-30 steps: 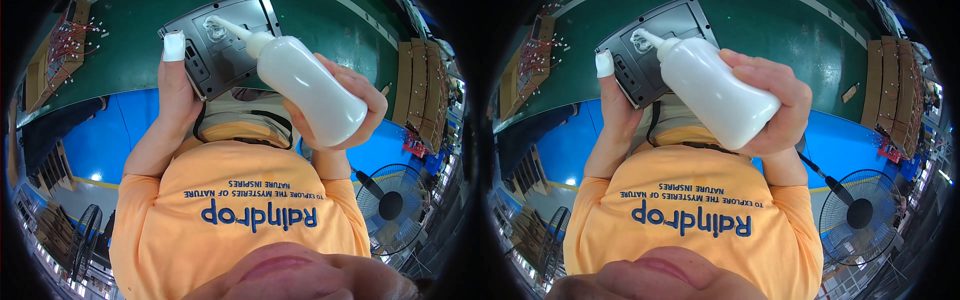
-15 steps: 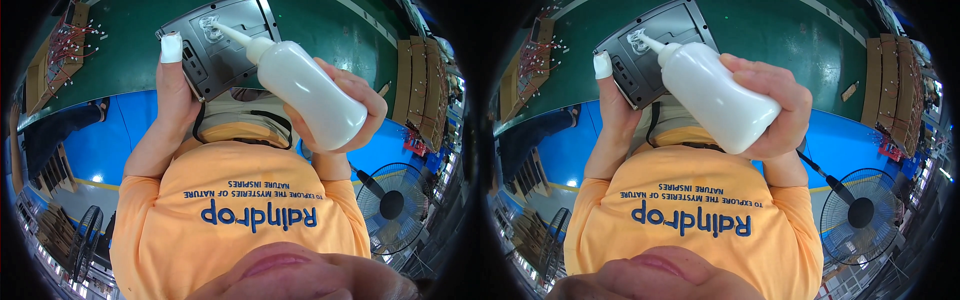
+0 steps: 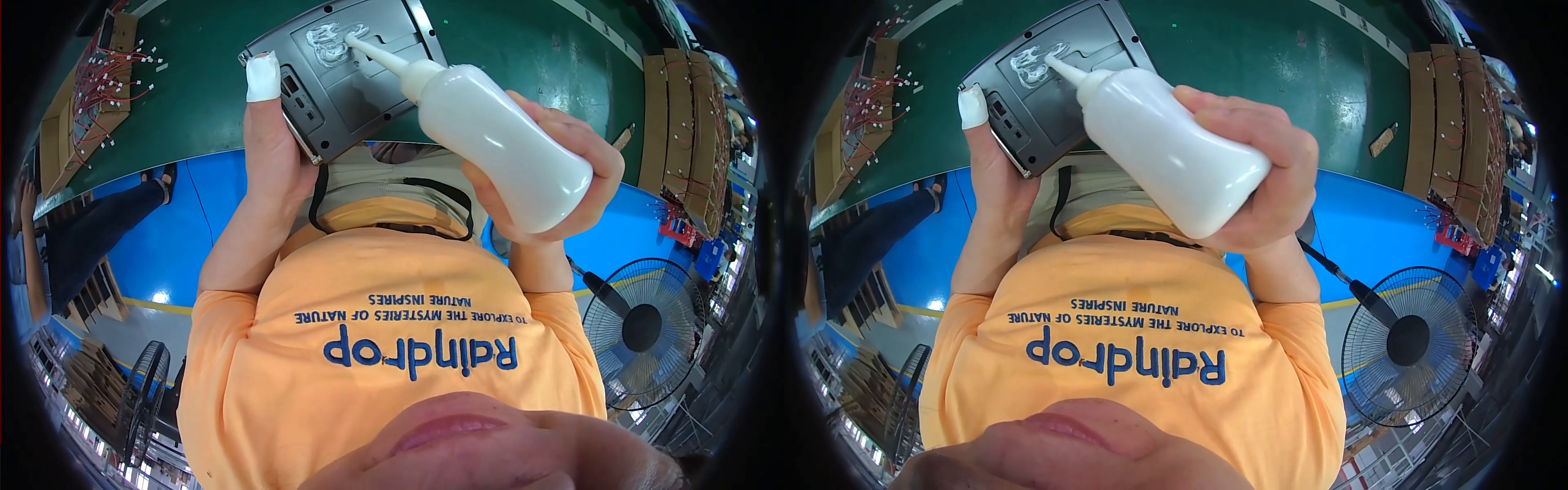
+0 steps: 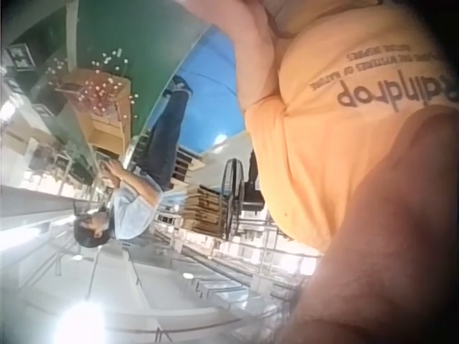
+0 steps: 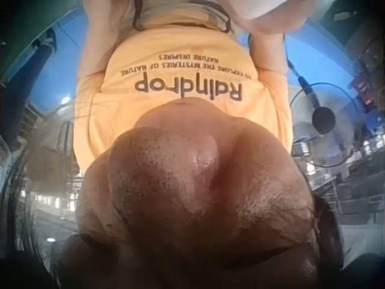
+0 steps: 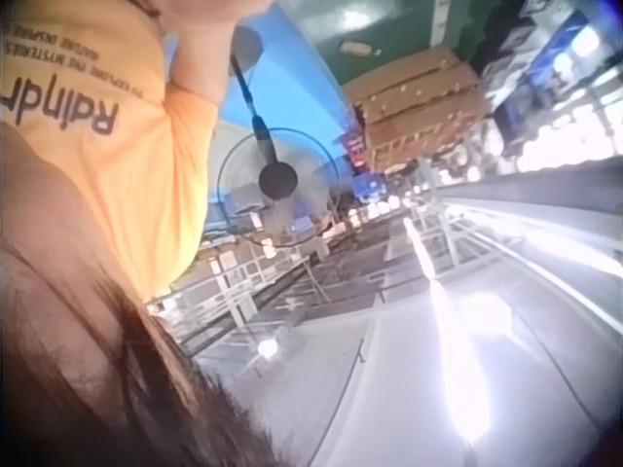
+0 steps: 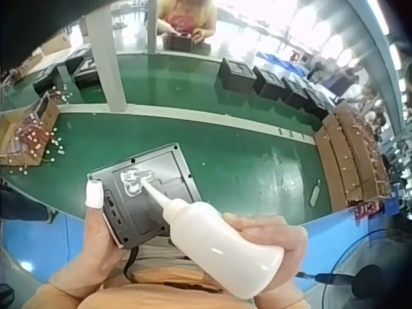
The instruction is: Apply a white sealant or adhesive from a squeeze bottle onto a black electronic housing component on a factory assembly line.
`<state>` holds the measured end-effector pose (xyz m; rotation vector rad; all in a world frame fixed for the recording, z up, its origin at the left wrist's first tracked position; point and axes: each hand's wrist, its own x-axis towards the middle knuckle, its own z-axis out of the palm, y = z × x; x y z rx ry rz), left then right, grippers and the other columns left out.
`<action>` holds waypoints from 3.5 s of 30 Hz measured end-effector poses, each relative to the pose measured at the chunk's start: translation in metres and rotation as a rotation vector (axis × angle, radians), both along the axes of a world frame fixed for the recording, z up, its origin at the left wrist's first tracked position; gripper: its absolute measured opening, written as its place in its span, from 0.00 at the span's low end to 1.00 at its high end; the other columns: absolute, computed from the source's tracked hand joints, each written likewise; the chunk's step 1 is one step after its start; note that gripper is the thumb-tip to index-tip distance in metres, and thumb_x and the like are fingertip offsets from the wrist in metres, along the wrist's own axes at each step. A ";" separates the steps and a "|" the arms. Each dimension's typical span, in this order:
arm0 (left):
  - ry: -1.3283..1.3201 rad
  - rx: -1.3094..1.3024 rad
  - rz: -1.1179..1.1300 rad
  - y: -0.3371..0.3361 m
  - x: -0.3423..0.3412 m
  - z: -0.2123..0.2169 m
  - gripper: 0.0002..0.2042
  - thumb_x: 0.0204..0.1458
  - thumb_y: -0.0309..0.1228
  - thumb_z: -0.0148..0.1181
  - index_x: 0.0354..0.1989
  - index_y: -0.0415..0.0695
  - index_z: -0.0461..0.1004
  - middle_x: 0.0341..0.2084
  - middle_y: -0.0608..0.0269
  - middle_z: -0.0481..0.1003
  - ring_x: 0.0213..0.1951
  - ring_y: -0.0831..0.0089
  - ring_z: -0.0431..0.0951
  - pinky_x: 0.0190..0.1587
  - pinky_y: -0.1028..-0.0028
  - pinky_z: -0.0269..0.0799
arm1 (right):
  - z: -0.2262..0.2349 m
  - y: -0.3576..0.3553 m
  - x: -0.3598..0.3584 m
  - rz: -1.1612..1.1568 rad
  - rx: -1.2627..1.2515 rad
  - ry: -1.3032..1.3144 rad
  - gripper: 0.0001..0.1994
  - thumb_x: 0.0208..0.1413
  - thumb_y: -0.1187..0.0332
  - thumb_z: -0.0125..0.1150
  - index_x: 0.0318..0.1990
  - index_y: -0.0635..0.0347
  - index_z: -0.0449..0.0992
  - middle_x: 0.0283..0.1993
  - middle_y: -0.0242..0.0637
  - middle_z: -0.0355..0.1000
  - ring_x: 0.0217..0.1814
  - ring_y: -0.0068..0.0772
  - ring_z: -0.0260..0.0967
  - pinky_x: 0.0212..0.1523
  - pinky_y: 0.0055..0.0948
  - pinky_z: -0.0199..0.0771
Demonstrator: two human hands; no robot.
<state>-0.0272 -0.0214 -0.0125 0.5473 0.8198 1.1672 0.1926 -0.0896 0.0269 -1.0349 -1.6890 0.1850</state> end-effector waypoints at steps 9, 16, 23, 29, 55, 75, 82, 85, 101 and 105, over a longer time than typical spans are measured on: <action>-0.008 -0.002 0.003 -0.001 0.001 0.002 0.28 0.60 0.52 0.47 0.55 0.38 0.65 0.48 0.54 0.73 0.47 0.66 0.77 0.49 0.67 0.75 | 0.002 0.003 0.000 -0.068 0.028 -0.033 0.35 0.35 0.69 0.79 0.50 0.61 0.60 0.44 0.50 0.74 0.45 0.41 0.76 0.44 0.30 0.76; 0.017 0.027 -0.001 -0.003 -0.001 -0.002 0.28 0.60 0.52 0.48 0.55 0.38 0.65 0.47 0.56 0.74 0.46 0.68 0.77 0.49 0.67 0.75 | 0.003 0.004 -0.002 -0.074 0.040 -0.014 0.36 0.35 0.68 0.80 0.49 0.62 0.60 0.43 0.48 0.74 0.45 0.41 0.76 0.45 0.31 0.77; 0.003 0.009 -0.015 -0.003 0.000 -0.002 0.28 0.60 0.52 0.47 0.55 0.39 0.65 0.47 0.56 0.74 0.46 0.68 0.77 0.48 0.68 0.75 | 0.006 0.004 -0.002 -0.046 0.007 -0.009 0.35 0.36 0.68 0.79 0.49 0.64 0.60 0.43 0.47 0.73 0.46 0.43 0.76 0.46 0.33 0.76; 0.042 0.031 0.015 -0.004 0.001 -0.001 0.28 0.60 0.52 0.47 0.56 0.39 0.65 0.48 0.56 0.73 0.47 0.67 0.77 0.48 0.68 0.75 | 0.006 0.007 -0.004 -0.066 0.036 -0.006 0.36 0.34 0.70 0.80 0.49 0.67 0.61 0.44 0.49 0.73 0.44 0.40 0.76 0.43 0.30 0.78; 0.030 0.042 0.001 -0.002 -0.001 -0.003 0.29 0.60 0.54 0.45 0.57 0.40 0.65 0.49 0.57 0.73 0.49 0.68 0.76 0.51 0.69 0.73 | 0.000 0.016 0.009 -0.176 0.126 -0.019 0.34 0.32 0.70 0.82 0.47 0.65 0.67 0.42 0.44 0.76 0.38 0.32 0.77 0.37 0.21 0.78; 0.057 -0.004 0.037 -0.001 0.000 -0.004 0.30 0.60 0.56 0.45 0.58 0.42 0.64 0.51 0.58 0.72 0.52 0.67 0.74 0.54 0.67 0.71 | 0.003 0.000 0.009 -0.179 0.067 0.002 0.34 0.32 0.69 0.82 0.47 0.65 0.67 0.42 0.44 0.75 0.40 0.32 0.77 0.37 0.21 0.77; 0.075 0.002 0.036 -0.001 0.000 -0.002 0.30 0.59 0.56 0.45 0.58 0.42 0.64 0.51 0.58 0.72 0.51 0.67 0.74 0.54 0.67 0.71 | 0.005 -0.003 0.005 -0.184 0.013 -0.026 0.33 0.34 0.69 0.80 0.48 0.65 0.64 0.42 0.46 0.75 0.42 0.36 0.77 0.41 0.25 0.77; 0.062 0.052 -0.004 -0.002 0.000 -0.001 0.30 0.60 0.56 0.45 0.58 0.41 0.64 0.50 0.57 0.72 0.51 0.67 0.74 0.53 0.67 0.71 | 0.006 -0.002 0.007 -0.209 -0.026 -0.093 0.33 0.37 0.69 0.79 0.48 0.65 0.62 0.43 0.48 0.74 0.45 0.38 0.76 0.45 0.29 0.76; 0.052 0.000 0.025 -0.003 0.001 0.000 0.29 0.60 0.55 0.45 0.57 0.41 0.65 0.50 0.57 0.72 0.50 0.67 0.74 0.52 0.67 0.72 | 0.001 -0.006 0.007 -0.219 0.027 -0.050 0.34 0.33 0.71 0.80 0.48 0.65 0.64 0.42 0.48 0.75 0.40 0.34 0.78 0.39 0.23 0.78; 0.065 0.005 -0.003 -0.003 0.000 0.000 0.31 0.57 0.57 0.49 0.58 0.43 0.64 0.53 0.59 0.70 0.54 0.67 0.70 0.57 0.66 0.66 | 0.000 -0.005 0.007 -0.145 0.046 -0.013 0.35 0.33 0.71 0.80 0.49 0.65 0.63 0.42 0.48 0.75 0.40 0.35 0.78 0.39 0.23 0.78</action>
